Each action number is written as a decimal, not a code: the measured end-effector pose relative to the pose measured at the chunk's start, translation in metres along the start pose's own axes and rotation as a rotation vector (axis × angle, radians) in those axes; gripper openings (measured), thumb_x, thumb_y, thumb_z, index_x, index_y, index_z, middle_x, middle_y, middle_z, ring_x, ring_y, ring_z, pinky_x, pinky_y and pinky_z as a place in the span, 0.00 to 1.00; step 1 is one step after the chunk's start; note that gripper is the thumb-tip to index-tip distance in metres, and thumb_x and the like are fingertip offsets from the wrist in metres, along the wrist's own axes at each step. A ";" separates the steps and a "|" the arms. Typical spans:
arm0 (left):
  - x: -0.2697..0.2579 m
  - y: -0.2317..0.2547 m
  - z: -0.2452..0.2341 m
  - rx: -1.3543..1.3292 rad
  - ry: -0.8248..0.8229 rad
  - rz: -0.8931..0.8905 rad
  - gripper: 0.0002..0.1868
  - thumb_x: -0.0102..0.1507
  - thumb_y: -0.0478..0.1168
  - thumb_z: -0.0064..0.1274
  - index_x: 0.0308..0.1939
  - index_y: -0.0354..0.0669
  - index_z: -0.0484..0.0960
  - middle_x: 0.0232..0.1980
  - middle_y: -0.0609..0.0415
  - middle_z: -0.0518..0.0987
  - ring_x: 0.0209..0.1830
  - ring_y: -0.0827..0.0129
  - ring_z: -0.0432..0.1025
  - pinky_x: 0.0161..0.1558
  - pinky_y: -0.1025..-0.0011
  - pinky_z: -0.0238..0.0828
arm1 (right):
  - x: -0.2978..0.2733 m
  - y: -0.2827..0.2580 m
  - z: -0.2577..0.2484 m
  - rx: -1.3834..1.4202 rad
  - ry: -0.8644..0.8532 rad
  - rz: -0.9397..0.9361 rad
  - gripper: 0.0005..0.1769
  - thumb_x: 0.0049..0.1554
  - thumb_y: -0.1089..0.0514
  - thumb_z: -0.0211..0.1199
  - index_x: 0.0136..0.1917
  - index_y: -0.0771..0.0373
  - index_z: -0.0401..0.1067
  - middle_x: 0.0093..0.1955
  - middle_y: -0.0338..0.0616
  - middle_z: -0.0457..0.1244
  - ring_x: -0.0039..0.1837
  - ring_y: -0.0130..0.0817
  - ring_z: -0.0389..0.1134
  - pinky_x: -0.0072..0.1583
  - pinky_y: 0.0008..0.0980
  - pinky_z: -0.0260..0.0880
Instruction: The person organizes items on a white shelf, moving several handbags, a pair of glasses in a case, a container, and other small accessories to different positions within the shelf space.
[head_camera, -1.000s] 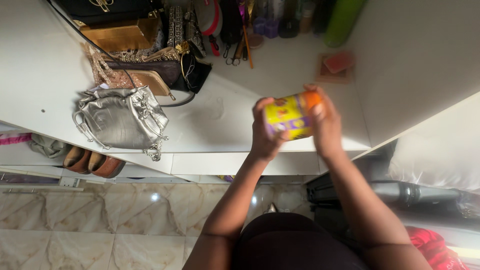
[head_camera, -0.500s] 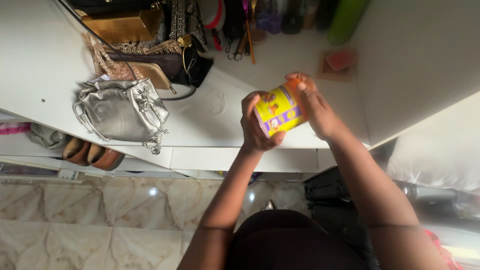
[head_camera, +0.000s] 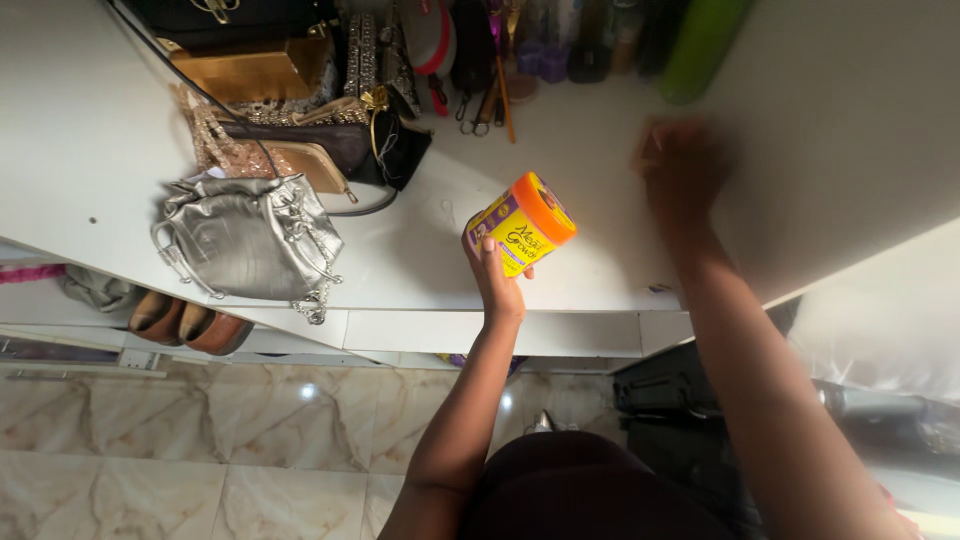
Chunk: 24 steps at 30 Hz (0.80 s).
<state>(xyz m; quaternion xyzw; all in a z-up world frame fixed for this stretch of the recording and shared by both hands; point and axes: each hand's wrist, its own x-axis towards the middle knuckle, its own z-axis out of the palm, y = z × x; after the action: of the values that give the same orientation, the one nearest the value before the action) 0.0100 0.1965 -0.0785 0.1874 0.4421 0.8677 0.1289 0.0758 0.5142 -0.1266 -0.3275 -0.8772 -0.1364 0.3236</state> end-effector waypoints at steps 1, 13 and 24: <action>0.001 0.002 -0.002 0.010 0.025 -0.020 0.43 0.63 0.70 0.45 0.68 0.43 0.57 0.58 0.45 0.70 0.46 0.63 0.73 0.27 0.70 0.67 | -0.002 -0.010 -0.002 -0.102 0.092 0.007 0.24 0.49 0.42 0.69 0.56 0.52 0.74 0.63 0.57 0.63 0.62 0.61 0.61 0.55 0.69 0.61; 0.016 0.017 -0.003 -0.048 0.071 -0.060 0.43 0.62 0.69 0.47 0.69 0.44 0.56 0.58 0.46 0.69 0.44 0.63 0.71 0.29 0.69 0.66 | 0.032 -0.047 -0.088 0.962 -0.272 0.180 0.17 0.49 0.54 0.70 0.32 0.60 0.62 0.35 0.42 0.64 0.41 0.43 0.67 0.45 0.42 0.66; 0.024 0.004 -0.019 -0.028 0.028 -0.044 0.42 0.63 0.61 0.56 0.70 0.41 0.57 0.62 0.46 0.69 0.57 0.63 0.69 0.48 0.65 0.72 | 0.090 -0.068 0.032 0.683 0.246 -0.145 0.36 0.36 0.50 0.79 0.57 0.64 0.75 0.57 0.55 0.66 0.59 0.57 0.65 0.59 0.49 0.67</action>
<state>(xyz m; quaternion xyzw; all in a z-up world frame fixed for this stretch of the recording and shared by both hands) -0.0200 0.1900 -0.0806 0.1637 0.4357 0.8732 0.1445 -0.0360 0.5214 -0.0934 -0.1186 -0.8476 0.1034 0.5068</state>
